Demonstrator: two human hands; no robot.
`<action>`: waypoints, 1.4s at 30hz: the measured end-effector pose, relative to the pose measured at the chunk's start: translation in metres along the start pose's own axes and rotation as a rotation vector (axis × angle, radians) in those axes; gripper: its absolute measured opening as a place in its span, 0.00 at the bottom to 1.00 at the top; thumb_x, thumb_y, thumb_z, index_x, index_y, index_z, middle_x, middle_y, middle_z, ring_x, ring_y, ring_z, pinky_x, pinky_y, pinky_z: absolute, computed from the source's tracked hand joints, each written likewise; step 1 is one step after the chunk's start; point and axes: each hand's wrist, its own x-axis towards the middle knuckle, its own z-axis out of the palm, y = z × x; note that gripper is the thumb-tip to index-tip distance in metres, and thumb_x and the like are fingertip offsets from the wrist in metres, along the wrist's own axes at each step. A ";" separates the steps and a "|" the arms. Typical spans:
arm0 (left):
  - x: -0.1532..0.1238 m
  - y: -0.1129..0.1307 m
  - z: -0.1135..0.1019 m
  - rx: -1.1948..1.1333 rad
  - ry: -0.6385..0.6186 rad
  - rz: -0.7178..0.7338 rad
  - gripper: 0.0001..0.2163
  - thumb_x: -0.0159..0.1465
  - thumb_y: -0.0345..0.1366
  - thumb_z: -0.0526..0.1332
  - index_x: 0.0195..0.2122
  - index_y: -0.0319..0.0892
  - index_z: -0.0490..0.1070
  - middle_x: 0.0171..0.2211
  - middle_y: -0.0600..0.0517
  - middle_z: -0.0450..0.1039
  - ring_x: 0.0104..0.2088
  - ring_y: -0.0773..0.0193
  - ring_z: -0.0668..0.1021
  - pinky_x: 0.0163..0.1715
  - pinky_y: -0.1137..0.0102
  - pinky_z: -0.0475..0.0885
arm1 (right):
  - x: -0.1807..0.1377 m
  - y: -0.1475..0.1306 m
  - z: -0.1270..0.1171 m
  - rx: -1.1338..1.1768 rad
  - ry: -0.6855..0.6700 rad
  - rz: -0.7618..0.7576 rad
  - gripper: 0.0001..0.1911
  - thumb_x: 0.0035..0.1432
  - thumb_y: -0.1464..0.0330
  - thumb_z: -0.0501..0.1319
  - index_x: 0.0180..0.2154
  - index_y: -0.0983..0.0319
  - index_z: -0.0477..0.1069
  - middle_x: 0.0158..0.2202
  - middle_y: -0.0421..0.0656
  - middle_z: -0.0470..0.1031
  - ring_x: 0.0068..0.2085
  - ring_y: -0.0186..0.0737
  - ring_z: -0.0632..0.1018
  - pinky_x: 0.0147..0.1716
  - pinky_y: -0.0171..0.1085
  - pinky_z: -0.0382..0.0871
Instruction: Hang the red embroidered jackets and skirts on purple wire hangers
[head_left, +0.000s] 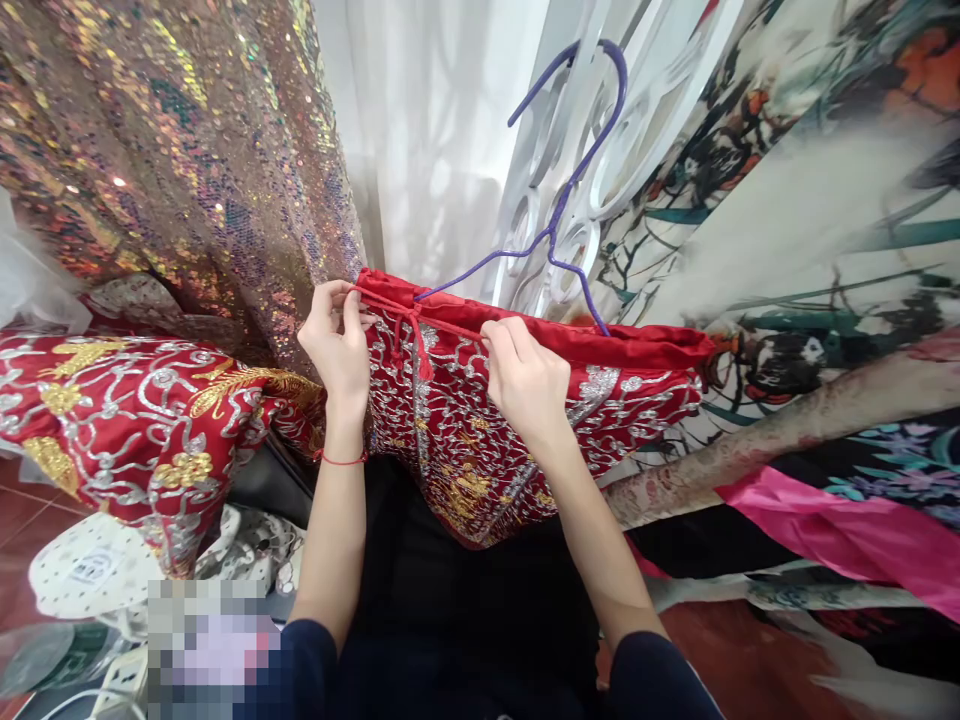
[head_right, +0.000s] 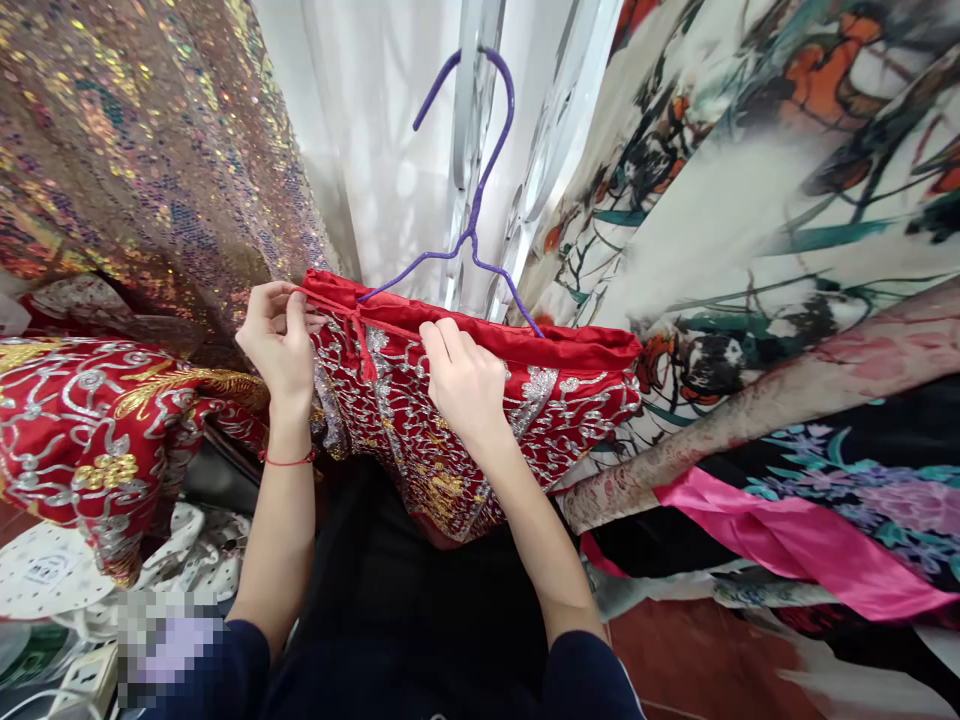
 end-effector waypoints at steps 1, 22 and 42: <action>0.000 0.000 0.000 0.001 -0.002 0.010 0.03 0.69 0.36 0.59 0.39 0.44 0.70 0.30 0.55 0.75 0.24 0.71 0.79 0.27 0.76 0.76 | -0.001 0.001 -0.002 -0.006 0.008 0.003 0.13 0.68 0.76 0.51 0.45 0.65 0.74 0.38 0.44 0.79 0.31 0.34 0.74 0.26 0.35 0.62; 0.019 0.011 -0.013 0.252 -0.382 0.227 0.16 0.63 0.28 0.53 0.49 0.46 0.73 0.49 0.46 0.72 0.55 0.53 0.72 0.63 0.51 0.65 | -0.039 0.105 -0.092 -0.011 -0.047 0.179 0.16 0.62 0.56 0.62 0.45 0.59 0.74 0.53 0.52 0.73 0.56 0.57 0.71 0.55 0.58 0.65; 0.006 0.003 0.003 0.231 -0.279 0.242 0.11 0.71 0.44 0.53 0.44 0.43 0.69 0.40 0.45 0.74 0.44 0.54 0.77 0.52 0.55 0.70 | -0.062 0.136 -0.040 0.297 0.197 0.400 0.15 0.67 0.59 0.53 0.39 0.61 0.73 0.36 0.46 0.76 0.39 0.43 0.77 0.43 0.44 0.72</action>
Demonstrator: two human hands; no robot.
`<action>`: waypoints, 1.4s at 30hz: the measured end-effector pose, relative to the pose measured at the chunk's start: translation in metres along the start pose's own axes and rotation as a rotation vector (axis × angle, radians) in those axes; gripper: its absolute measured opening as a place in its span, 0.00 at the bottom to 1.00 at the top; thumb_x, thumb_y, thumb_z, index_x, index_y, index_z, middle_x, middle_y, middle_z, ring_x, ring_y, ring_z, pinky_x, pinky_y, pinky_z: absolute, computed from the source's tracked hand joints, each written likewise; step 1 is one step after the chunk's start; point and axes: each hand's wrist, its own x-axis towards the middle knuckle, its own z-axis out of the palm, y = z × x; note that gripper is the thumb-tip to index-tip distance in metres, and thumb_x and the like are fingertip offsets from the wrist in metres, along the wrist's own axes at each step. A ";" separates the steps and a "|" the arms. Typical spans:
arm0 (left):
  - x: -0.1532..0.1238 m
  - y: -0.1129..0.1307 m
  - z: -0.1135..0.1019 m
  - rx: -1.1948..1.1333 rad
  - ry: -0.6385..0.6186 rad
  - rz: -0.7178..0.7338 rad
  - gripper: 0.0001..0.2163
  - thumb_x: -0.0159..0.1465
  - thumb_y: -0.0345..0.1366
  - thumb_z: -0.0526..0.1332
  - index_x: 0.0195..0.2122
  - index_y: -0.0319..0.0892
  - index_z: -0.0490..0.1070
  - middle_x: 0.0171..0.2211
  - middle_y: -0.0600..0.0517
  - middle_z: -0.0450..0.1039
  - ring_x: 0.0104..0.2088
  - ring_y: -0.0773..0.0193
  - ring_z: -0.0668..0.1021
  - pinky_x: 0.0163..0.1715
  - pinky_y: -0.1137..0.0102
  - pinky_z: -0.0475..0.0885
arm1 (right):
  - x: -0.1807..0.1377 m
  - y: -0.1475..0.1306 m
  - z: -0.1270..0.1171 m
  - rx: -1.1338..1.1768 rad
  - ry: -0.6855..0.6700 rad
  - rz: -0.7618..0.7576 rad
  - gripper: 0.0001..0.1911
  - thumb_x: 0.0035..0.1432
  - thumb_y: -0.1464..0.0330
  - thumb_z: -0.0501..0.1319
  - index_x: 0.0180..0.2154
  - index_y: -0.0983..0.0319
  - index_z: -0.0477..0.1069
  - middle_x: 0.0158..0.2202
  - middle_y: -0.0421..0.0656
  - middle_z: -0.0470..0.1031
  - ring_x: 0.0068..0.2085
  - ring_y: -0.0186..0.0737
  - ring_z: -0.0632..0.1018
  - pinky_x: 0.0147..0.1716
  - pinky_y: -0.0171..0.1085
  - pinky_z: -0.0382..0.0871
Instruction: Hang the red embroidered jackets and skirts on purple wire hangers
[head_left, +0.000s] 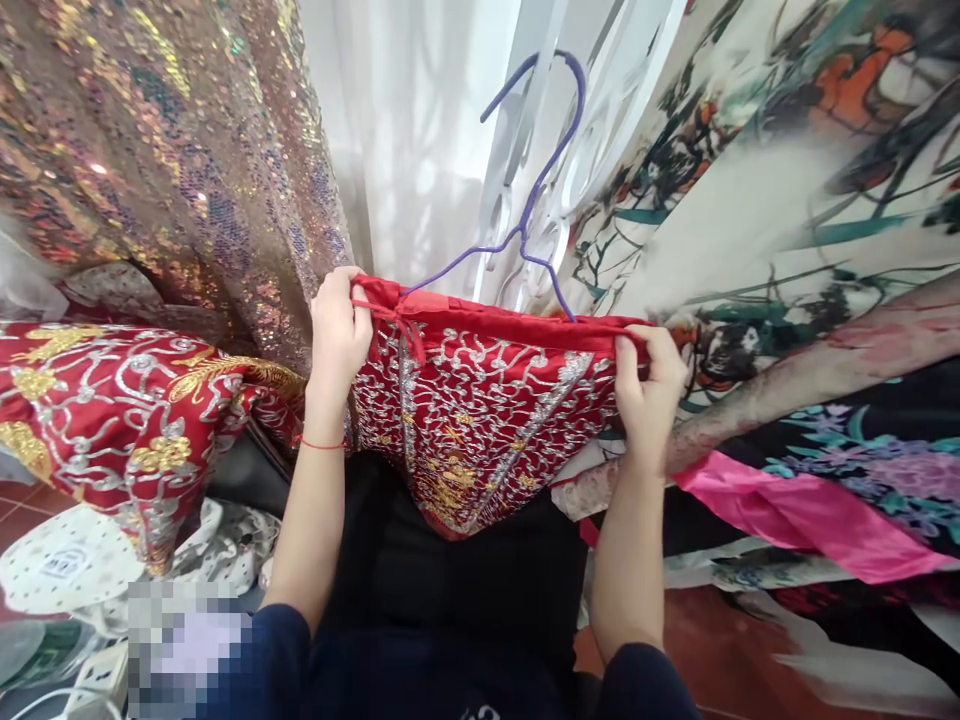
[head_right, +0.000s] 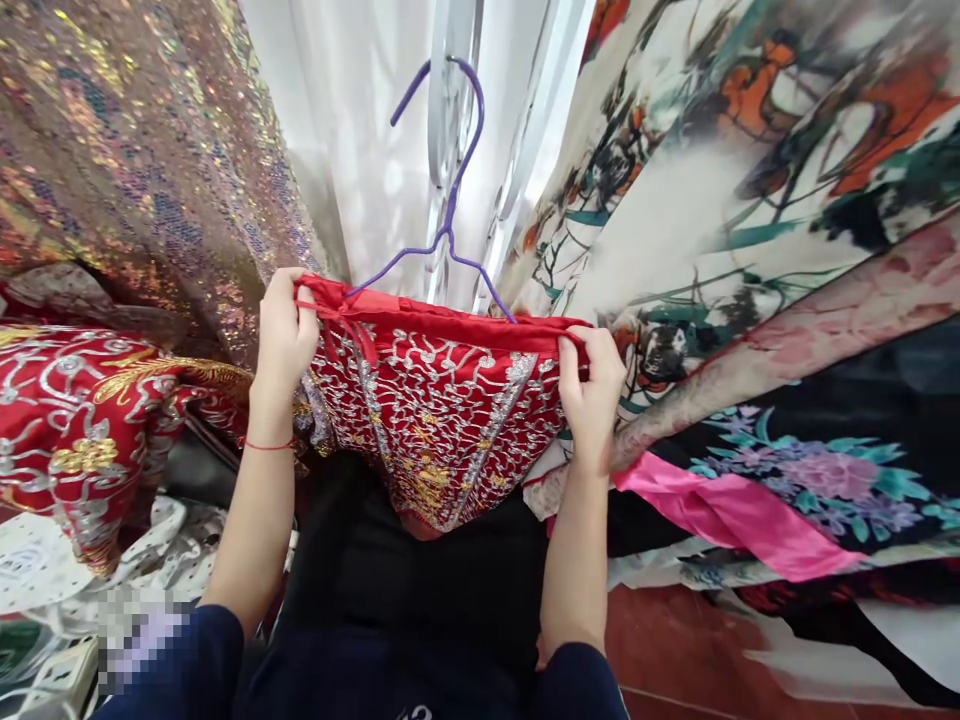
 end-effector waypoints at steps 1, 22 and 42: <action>-0.002 -0.004 0.004 0.016 0.026 -0.003 0.13 0.71 0.45 0.51 0.44 0.43 0.69 0.41 0.45 0.74 0.44 0.53 0.77 0.52 0.54 0.70 | -0.002 0.000 0.001 -0.018 -0.001 -0.001 0.16 0.68 0.58 0.52 0.39 0.61 0.73 0.35 0.46 0.75 0.39 0.43 0.77 0.43 0.44 0.72; -0.029 0.000 0.010 0.068 0.152 -0.042 0.18 0.73 0.50 0.45 0.46 0.45 0.68 0.43 0.44 0.72 0.45 0.53 0.73 0.52 0.56 0.64 | -0.013 0.012 0.022 -0.129 0.128 -0.003 0.17 0.69 0.59 0.50 0.41 0.61 0.73 0.35 0.48 0.71 0.38 0.47 0.75 0.41 0.45 0.69; -0.117 0.038 -0.019 -0.023 -0.097 -0.097 0.26 0.72 0.46 0.51 0.69 0.42 0.53 0.69 0.37 0.57 0.71 0.51 0.59 0.71 0.52 0.54 | -0.030 -0.071 0.036 -0.117 0.294 -0.125 0.24 0.61 0.67 0.58 0.59 0.62 0.63 0.56 0.60 0.64 0.60 0.65 0.66 0.58 0.68 0.57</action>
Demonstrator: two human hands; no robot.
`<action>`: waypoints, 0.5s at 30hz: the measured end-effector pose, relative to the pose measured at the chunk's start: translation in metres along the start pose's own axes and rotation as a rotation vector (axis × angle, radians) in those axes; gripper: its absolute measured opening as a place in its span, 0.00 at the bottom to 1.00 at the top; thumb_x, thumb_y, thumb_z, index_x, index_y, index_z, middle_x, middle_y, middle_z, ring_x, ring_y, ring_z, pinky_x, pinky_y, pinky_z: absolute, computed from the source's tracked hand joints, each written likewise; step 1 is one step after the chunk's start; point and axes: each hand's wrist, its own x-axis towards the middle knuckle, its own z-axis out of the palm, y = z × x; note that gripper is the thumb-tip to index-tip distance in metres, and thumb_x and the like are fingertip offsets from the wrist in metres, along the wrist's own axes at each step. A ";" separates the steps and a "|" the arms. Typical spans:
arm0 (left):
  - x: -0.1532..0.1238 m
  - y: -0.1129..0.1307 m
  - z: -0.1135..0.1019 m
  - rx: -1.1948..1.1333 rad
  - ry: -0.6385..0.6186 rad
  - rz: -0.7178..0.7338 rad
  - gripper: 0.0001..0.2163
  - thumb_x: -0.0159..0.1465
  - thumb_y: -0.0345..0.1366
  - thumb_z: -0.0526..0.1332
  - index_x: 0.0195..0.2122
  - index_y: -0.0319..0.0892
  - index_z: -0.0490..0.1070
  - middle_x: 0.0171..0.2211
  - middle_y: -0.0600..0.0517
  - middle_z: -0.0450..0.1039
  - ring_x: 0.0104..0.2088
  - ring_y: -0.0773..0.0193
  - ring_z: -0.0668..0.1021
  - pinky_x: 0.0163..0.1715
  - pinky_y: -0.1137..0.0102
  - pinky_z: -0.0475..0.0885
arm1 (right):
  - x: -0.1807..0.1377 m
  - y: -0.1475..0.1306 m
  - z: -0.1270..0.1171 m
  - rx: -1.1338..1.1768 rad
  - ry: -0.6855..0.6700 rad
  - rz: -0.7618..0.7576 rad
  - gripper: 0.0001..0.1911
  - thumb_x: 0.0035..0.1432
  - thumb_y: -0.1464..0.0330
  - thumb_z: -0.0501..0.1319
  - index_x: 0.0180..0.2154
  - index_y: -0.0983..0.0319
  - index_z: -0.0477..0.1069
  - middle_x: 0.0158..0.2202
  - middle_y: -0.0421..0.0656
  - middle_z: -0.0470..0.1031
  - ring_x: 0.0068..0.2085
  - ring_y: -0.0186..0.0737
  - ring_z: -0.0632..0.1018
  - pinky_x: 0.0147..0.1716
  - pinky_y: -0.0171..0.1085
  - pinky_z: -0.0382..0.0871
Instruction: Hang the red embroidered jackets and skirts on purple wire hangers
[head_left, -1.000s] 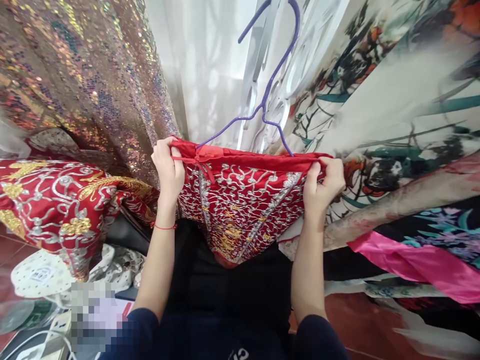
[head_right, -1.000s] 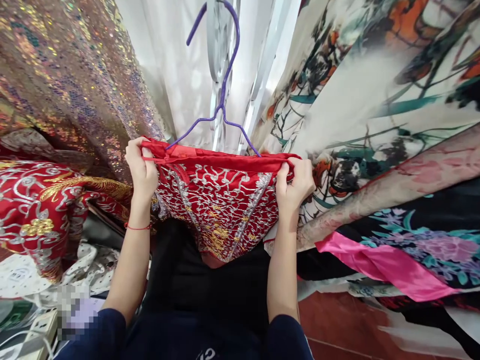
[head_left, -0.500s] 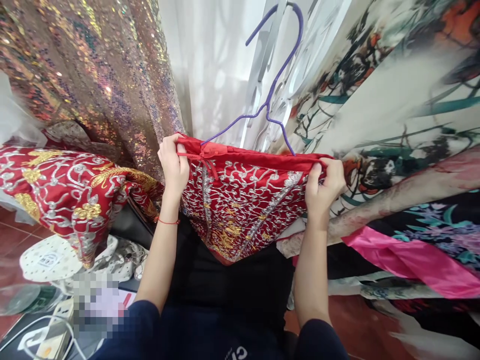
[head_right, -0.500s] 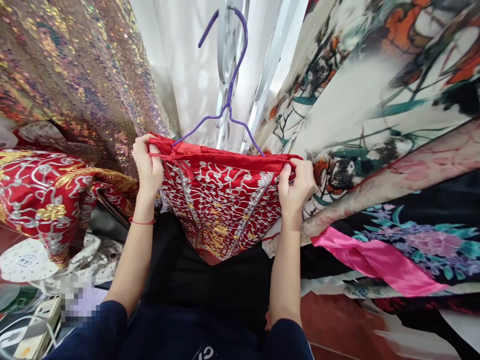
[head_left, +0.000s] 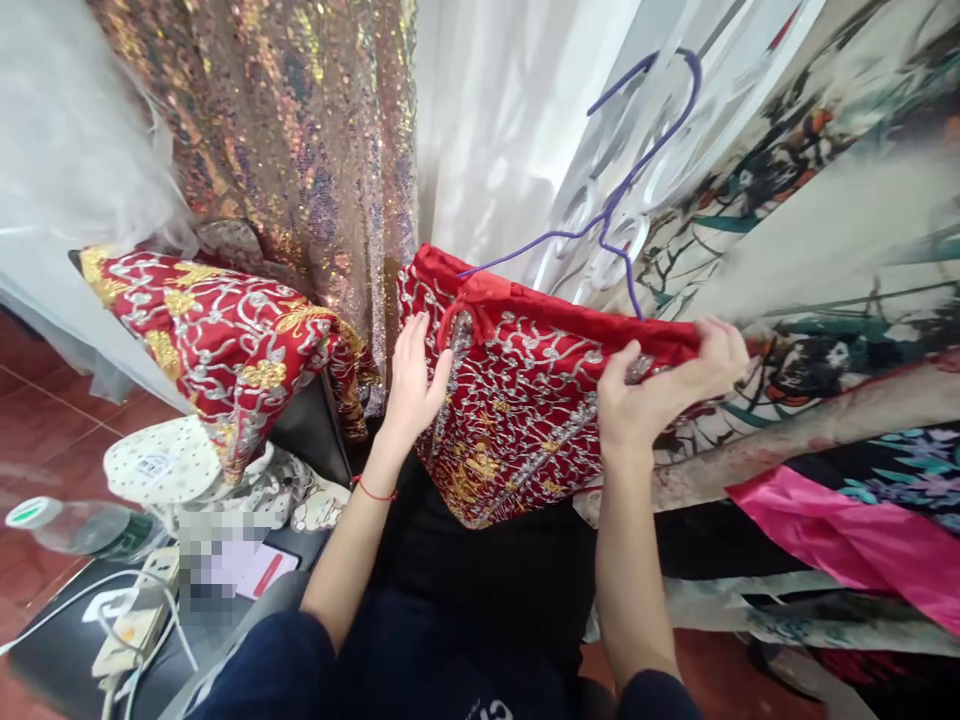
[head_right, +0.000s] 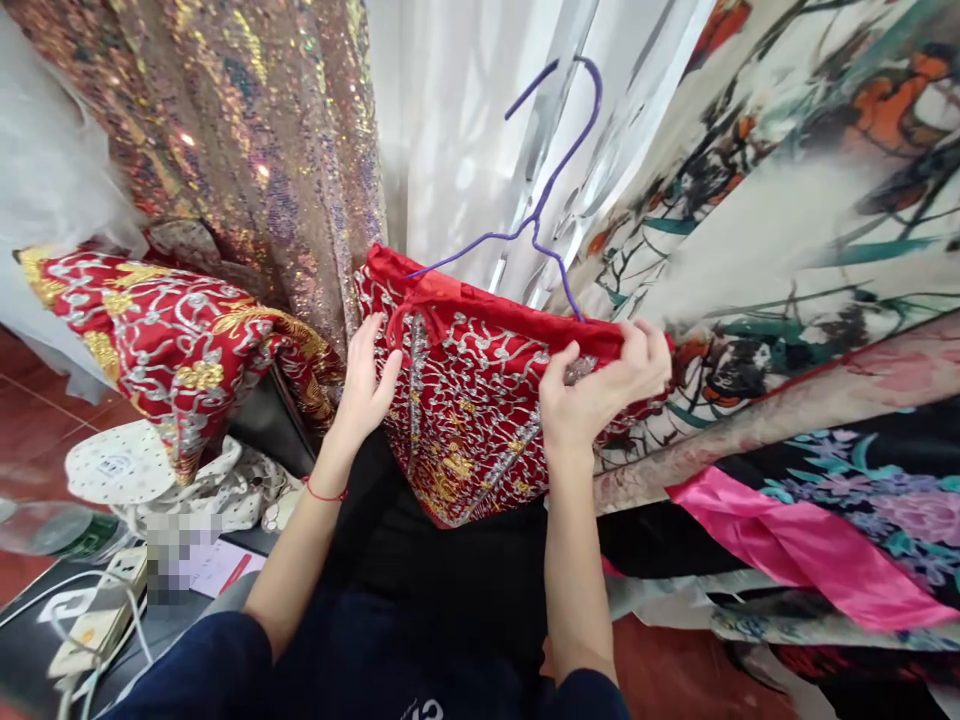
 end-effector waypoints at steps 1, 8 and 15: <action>-0.009 0.000 0.000 -0.029 -0.009 -0.024 0.26 0.72 0.47 0.51 0.68 0.42 0.54 0.68 0.36 0.59 0.70 0.51 0.61 0.70 0.52 0.55 | 0.001 -0.014 0.002 0.033 -0.059 -0.014 0.23 0.61 0.67 0.58 0.58 0.62 0.64 0.56 0.60 0.64 0.60 0.65 0.66 0.57 0.67 0.58; -0.049 -0.007 -0.033 -0.112 -0.178 -0.109 0.21 0.67 0.39 0.57 0.59 0.37 0.64 0.59 0.34 0.69 0.63 0.48 0.72 0.65 0.53 0.65 | -0.019 -0.151 0.027 0.242 -0.566 -0.375 0.18 0.65 0.71 0.54 0.55 0.60 0.67 0.57 0.56 0.68 0.59 0.55 0.68 0.57 0.58 0.65; -0.076 0.005 -0.091 -0.142 -0.503 -0.174 0.20 0.64 0.31 0.56 0.57 0.33 0.70 0.61 0.38 0.72 0.65 0.43 0.69 0.67 0.54 0.62 | -0.031 -0.279 0.054 0.285 -0.842 -1.090 0.21 0.68 0.74 0.48 0.57 0.56 0.68 0.70 0.48 0.59 0.71 0.54 0.58 0.63 0.64 0.57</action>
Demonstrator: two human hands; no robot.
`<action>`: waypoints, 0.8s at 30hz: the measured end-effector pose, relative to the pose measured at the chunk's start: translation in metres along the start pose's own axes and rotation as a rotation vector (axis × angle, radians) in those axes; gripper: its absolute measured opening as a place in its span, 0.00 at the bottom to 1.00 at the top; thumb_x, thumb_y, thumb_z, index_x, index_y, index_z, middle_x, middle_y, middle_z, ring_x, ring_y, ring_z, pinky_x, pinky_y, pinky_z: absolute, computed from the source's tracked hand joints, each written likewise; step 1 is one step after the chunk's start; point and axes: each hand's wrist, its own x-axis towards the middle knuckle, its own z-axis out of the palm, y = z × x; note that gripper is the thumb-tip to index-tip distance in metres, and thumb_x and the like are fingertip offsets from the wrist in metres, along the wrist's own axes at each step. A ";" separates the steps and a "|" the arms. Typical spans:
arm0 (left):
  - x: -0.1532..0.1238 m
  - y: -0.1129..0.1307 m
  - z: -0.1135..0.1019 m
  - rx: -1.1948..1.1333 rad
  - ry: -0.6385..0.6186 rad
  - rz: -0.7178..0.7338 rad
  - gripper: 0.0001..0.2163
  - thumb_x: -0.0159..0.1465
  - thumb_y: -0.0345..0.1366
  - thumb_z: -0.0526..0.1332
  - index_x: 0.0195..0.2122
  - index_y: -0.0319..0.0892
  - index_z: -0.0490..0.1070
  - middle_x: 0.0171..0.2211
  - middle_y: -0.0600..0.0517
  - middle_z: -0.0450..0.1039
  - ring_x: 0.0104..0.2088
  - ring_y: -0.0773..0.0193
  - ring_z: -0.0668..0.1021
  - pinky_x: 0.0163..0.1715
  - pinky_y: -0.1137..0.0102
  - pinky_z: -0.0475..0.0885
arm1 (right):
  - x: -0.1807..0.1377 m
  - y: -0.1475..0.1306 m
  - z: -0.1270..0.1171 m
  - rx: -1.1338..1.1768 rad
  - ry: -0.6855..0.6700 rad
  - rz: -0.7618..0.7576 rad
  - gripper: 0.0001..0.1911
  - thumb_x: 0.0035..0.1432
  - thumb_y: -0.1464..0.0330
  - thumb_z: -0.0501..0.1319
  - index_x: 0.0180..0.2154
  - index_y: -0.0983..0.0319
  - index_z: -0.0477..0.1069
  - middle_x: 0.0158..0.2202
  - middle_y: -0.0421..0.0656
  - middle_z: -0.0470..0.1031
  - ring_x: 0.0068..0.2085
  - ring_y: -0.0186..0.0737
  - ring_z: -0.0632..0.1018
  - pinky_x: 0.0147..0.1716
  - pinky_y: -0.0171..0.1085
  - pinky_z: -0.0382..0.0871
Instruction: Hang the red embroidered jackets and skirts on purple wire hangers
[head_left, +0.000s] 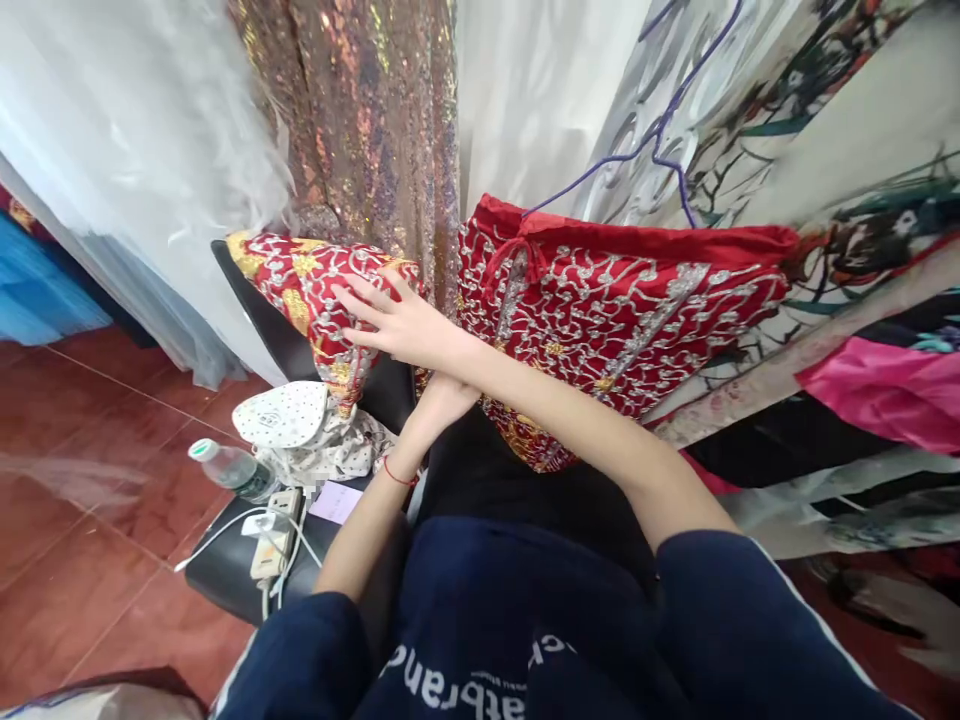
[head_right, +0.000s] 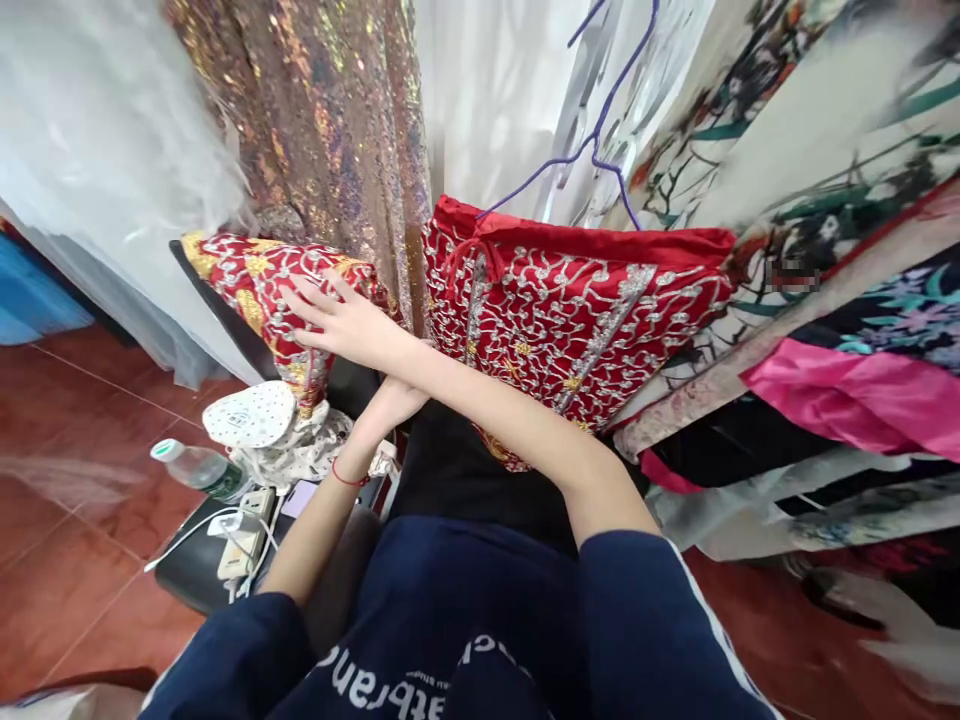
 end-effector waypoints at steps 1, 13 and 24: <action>-0.001 0.001 -0.002 -0.008 0.003 -0.008 0.19 0.64 0.31 0.57 0.56 0.33 0.70 0.61 0.38 0.72 0.65 0.44 0.69 0.67 0.54 0.63 | 0.012 0.001 -0.004 -0.010 -0.048 -0.029 0.20 0.69 0.74 0.47 0.55 0.56 0.70 0.69 0.48 0.61 0.70 0.53 0.59 0.63 0.63 0.56; 0.000 -0.016 -0.077 -0.131 0.147 -0.454 0.26 0.65 0.62 0.53 0.37 0.44 0.77 0.35 0.46 0.83 0.44 0.50 0.83 0.48 0.61 0.75 | 0.042 0.045 -0.067 0.333 0.237 0.566 0.18 0.71 0.63 0.47 0.55 0.60 0.66 0.37 0.46 0.77 0.39 0.46 0.75 0.42 0.41 0.66; -0.012 0.019 -0.088 -0.455 0.834 -0.079 0.17 0.62 0.48 0.62 0.43 0.40 0.75 0.45 0.47 0.80 0.52 0.57 0.79 0.58 0.65 0.71 | -0.007 0.038 -0.127 0.276 0.396 0.599 0.19 0.68 0.52 0.54 0.46 0.60 0.70 0.34 0.42 0.73 0.38 0.40 0.74 0.41 0.40 0.67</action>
